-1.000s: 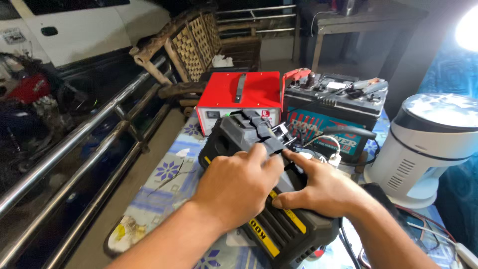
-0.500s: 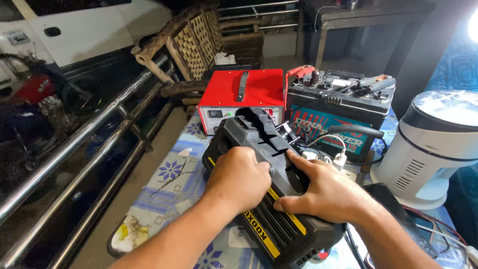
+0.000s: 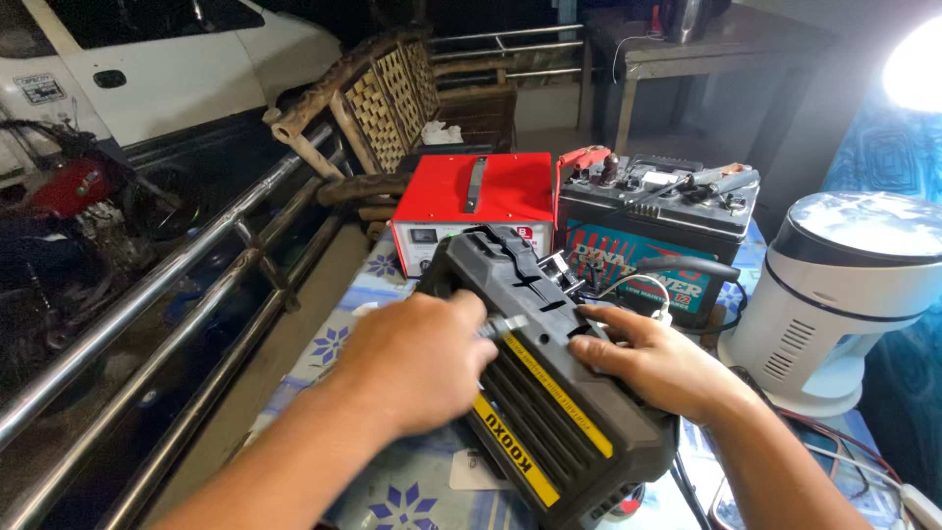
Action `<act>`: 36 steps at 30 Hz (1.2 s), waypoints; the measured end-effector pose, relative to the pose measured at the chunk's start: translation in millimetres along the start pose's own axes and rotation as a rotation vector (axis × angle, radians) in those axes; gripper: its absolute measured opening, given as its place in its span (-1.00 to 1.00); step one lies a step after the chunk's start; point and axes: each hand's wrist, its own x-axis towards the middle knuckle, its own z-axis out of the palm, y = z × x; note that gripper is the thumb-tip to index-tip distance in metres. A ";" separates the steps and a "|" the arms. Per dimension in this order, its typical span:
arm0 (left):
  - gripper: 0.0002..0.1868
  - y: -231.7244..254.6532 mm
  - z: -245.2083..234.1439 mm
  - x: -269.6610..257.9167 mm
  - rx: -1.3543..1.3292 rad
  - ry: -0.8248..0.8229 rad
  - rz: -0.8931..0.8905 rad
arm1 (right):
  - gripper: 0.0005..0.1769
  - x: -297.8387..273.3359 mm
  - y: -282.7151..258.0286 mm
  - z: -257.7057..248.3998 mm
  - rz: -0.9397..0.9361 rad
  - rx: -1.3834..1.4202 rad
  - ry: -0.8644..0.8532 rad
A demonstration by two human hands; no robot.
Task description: The person uses a screwdriver to remove screws from a black portable power station, then opens the casing to reveal internal components. The person continues to unscrew and separate the housing halves, exposing the motor and wiring inside.
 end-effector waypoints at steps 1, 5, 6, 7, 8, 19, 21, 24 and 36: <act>-0.67 -4.5 -1.4 2.9 -0.031 0.075 -0.036 | -0.21 4.2 3.3 -1.7 0.009 0.008 0.009; -0.59 -23.6 15.5 20.4 -0.189 0.364 -0.129 | -0.30 18.7 11.8 -4.2 0.075 0.108 -0.033; -0.56 -27.3 24.7 27.9 -0.240 0.432 -0.136 | -0.31 21.5 14.5 -4.8 0.101 0.148 -0.058; -0.58 -31.1 33.0 38.0 -0.267 0.497 -0.090 | -0.33 23.9 17.2 -6.0 0.060 0.158 -0.063; -0.58 -34.5 41.1 48.8 -0.295 0.561 -0.043 | -0.34 26.3 20.2 -4.8 0.018 0.168 -0.069; -0.49 -49.4 80.3 142.9 -0.785 0.449 -0.189 | -0.41 39.4 47.3 -9.0 -0.118 0.053 -0.026; -0.52 -55.8 86.9 140.7 -0.734 0.552 -0.139 | -0.41 40.1 49.2 -8.9 -0.104 0.073 -0.041; -0.53 -82.3 85.5 138.6 -1.020 0.489 -0.181 | -0.35 39.4 48.9 -9.5 -0.177 0.044 -0.039; -0.62 -102.0 103.3 136.5 -1.374 0.305 -0.238 | -0.42 45.0 51.9 -6.1 -0.077 0.122 -0.066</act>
